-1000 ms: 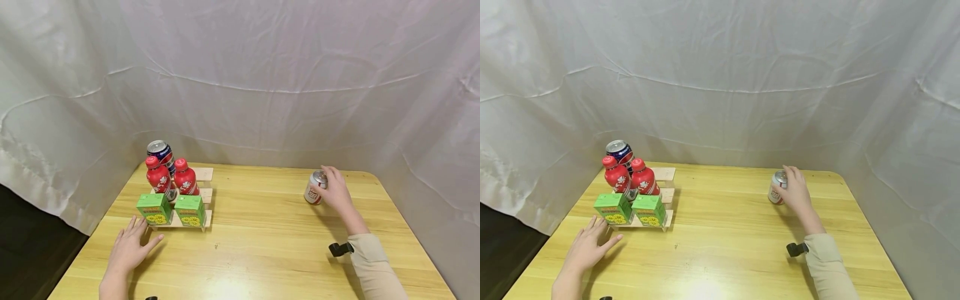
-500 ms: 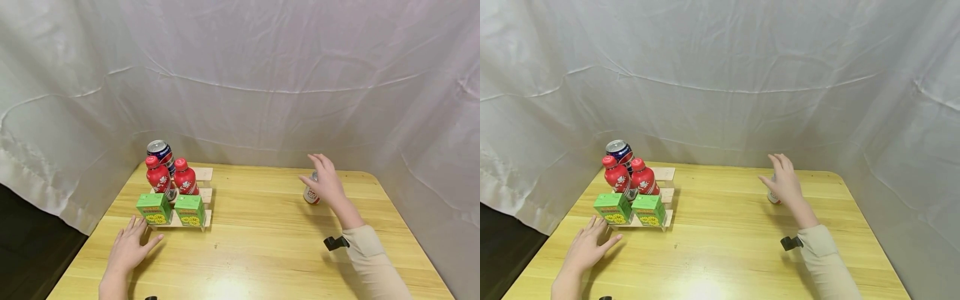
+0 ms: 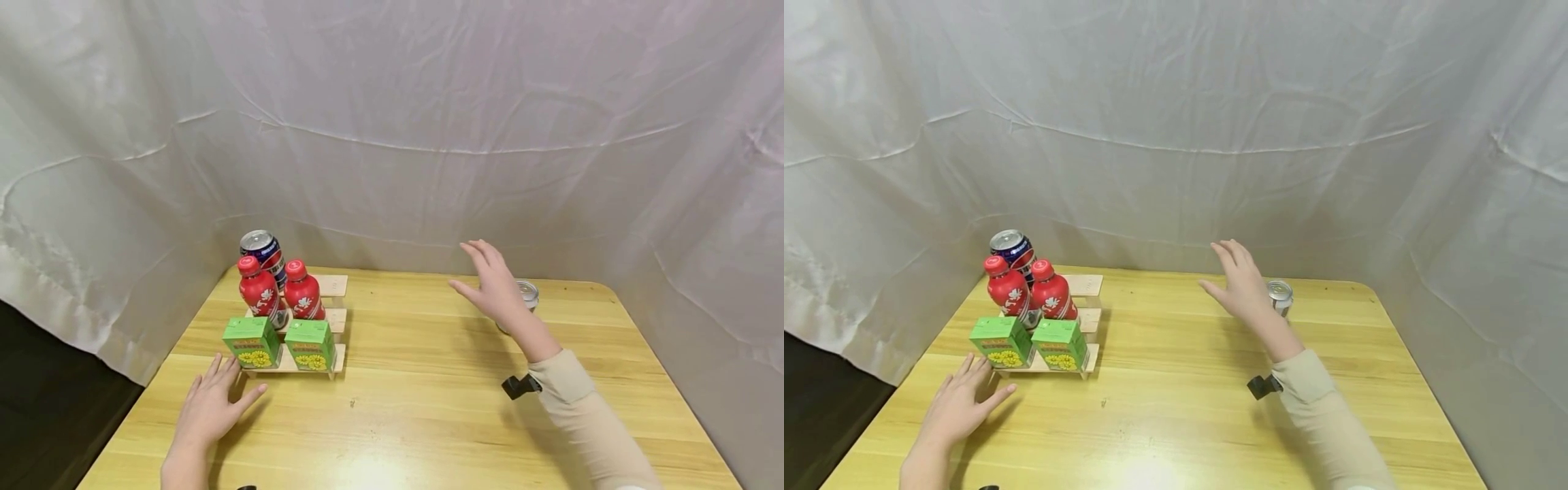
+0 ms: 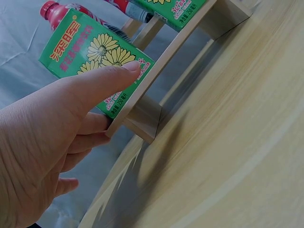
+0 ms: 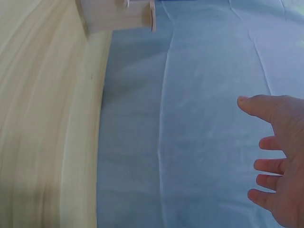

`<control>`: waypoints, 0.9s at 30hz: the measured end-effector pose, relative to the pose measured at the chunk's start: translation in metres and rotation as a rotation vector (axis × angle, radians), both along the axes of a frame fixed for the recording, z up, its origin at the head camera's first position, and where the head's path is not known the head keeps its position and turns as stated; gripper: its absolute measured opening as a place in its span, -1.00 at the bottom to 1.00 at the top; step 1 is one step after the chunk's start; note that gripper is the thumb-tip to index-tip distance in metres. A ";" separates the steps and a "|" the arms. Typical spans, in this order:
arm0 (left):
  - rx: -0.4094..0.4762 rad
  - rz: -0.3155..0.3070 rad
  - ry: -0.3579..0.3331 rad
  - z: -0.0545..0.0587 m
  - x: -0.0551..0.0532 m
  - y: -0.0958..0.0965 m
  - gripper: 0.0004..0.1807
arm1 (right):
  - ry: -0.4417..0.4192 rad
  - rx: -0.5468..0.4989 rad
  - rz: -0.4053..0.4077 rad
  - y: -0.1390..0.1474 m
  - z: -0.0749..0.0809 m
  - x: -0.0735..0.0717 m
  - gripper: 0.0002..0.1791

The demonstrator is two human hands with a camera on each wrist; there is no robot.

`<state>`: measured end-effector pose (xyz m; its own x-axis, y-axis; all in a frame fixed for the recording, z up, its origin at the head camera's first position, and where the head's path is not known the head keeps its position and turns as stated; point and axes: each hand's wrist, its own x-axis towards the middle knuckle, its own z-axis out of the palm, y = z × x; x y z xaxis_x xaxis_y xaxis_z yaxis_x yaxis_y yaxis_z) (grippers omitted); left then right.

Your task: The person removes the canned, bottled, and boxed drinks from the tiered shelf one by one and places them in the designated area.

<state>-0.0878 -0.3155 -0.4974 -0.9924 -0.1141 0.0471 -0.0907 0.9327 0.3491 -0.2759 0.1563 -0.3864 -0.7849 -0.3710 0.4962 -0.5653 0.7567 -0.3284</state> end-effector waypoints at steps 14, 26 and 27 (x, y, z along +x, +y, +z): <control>0.003 -0.002 0.013 -0.002 -0.001 0.000 0.01 | 0.039 0.062 0.114 -0.058 0.008 -0.008 -0.18; 0.008 0.002 0.010 -0.003 -0.001 -0.001 0.00 | 0.085 0.052 0.188 -0.104 0.025 -0.009 -0.21; 0.008 0.003 0.011 -0.003 -0.001 -0.001 0.00 | 0.082 0.050 0.192 -0.108 0.026 -0.008 -0.22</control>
